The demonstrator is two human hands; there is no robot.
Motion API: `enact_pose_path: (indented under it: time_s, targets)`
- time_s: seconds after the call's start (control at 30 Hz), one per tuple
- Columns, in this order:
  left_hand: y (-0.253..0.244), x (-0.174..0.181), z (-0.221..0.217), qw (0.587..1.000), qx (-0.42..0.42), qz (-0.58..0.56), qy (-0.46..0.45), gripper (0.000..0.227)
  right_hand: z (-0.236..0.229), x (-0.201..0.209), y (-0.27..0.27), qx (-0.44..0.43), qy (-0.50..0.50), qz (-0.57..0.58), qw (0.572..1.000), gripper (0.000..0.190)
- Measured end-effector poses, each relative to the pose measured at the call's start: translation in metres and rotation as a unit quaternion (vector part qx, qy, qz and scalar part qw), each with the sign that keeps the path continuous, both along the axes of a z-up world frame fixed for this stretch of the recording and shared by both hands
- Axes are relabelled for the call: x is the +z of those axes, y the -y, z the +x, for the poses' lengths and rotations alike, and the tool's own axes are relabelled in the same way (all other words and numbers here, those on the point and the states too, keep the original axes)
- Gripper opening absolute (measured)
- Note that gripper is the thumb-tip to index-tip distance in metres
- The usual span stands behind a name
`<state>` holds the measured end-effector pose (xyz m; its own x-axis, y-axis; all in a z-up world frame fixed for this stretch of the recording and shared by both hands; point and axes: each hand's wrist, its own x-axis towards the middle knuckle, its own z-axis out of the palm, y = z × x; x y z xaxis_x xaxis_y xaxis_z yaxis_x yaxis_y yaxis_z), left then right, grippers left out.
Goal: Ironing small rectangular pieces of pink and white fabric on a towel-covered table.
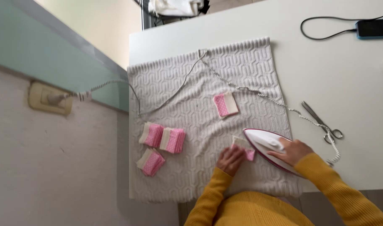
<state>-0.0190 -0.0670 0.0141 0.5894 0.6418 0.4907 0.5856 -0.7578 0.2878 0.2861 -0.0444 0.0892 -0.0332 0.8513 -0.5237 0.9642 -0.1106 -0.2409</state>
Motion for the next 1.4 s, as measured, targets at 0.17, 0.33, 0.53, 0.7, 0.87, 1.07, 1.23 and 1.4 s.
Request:
enact_pose_path:
  time_s: [0.17,0.33,0.53,0.7,0.87,1.07,1.23,1.4]
  targets:
    - [0.025,0.025,-0.029,0.991,0.109,-0.045,0.063,0.026,-0.036,0.002,-0.017,0.126,0.01,-0.006,0.992,0.075]
    - [0.04,0.019,-0.035,0.98,0.16,-0.056,0.099,0.023,-0.081,0.019,-0.04,0.142,0.01,-0.004,0.99,0.064]
    - [0.045,-0.001,-0.042,0.966,0.192,-0.078,0.154,0.02,-0.075,0.013,-0.033,0.166,0.026,-0.069,0.983,0.062]
    - [0.043,-0.003,-0.041,0.954,0.217,-0.093,0.185,0.016,-0.087,0.015,-0.033,0.187,0.031,-0.092,0.978,0.055]
    - [0.048,-0.006,-0.042,0.935,0.232,-0.118,0.241,0.011,-0.088,0.023,-0.026,0.172,0.053,-0.149,0.972,0.052]
    - [0.042,0.009,-0.043,0.935,0.237,-0.138,0.224,0.015,-0.104,0.022,-0.023,0.147,0.038,-0.083,0.985,0.055]
    - [0.035,0.028,-0.034,0.935,0.264,-0.154,0.18,0.037,-0.106,0.016,-0.02,0.129,0.054,-0.113,0.984,0.054]
    - [0.034,0.024,-0.025,0.938,0.282,-0.175,0.098,0.053,-0.126,0.008,-0.034,0.06,0.032,-0.061,0.996,0.055]
